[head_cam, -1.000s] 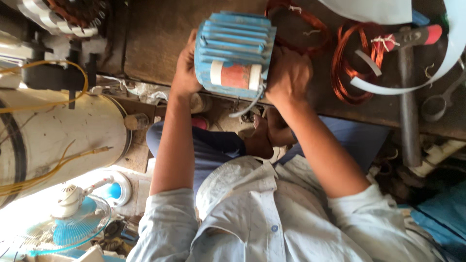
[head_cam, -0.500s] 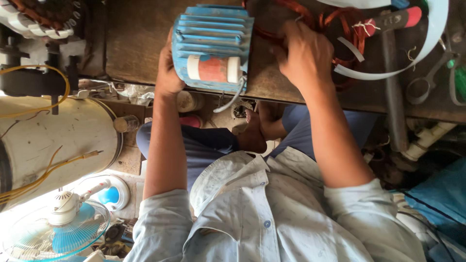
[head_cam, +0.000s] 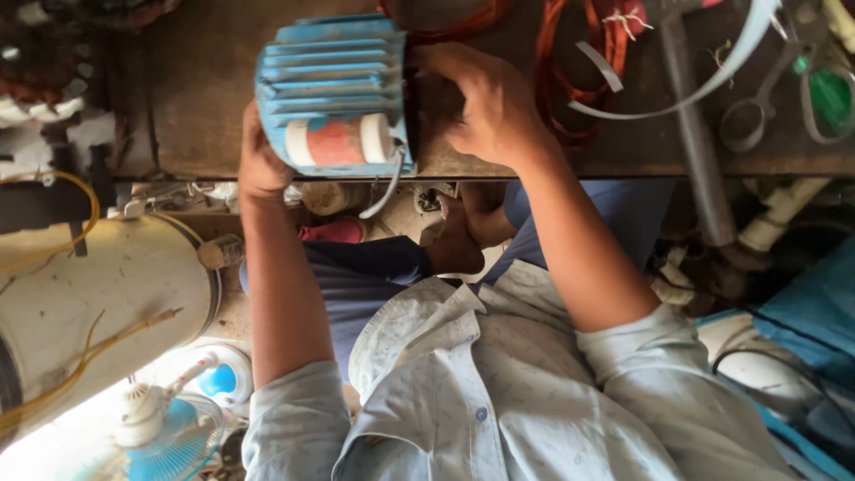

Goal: The person sits at a workbench and fits copper wire coils into the stator of a blue electric motor housing, pressing the coils into the slots by hand. They then cut and shape a strip of white insulating paper with scissors, fit the paper into the motor, and finally pick up a screwdriver to work on the housing.

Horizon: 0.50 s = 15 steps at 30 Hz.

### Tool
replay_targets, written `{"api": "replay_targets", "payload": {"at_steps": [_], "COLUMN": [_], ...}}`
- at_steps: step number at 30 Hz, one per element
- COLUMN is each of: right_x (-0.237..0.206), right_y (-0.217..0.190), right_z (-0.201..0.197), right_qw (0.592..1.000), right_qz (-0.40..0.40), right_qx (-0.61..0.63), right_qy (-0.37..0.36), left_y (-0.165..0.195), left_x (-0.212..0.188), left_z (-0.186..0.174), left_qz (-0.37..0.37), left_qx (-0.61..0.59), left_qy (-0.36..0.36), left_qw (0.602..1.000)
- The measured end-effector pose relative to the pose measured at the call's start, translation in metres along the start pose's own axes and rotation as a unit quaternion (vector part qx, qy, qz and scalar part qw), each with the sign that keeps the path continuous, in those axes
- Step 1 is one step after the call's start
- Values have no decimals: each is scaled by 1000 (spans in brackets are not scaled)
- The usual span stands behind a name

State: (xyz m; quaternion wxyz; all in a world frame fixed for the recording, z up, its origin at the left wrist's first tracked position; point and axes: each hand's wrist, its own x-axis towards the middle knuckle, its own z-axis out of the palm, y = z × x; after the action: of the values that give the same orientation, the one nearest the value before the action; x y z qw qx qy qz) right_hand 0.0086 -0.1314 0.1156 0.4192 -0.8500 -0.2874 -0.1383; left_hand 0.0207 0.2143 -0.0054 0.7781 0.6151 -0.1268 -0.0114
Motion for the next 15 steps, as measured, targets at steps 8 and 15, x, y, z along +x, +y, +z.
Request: {"api": "replay_targets", "payload": {"at_steps": [8,15], "right_x": [5,4], "right_y": [5,8], "right_z": [0,-4], "right_qw": [982,971], "right_qz": [-64,-66], "right_qx": [-168,-228], "right_qy": [59,-11], "left_y": [-11,-12], "left_x": [0,6], "left_z": [-2,-1], "left_qz": [-7,70], "left_qx": [53,32], "left_qy": [17,-32], "left_qw": [998,996]}}
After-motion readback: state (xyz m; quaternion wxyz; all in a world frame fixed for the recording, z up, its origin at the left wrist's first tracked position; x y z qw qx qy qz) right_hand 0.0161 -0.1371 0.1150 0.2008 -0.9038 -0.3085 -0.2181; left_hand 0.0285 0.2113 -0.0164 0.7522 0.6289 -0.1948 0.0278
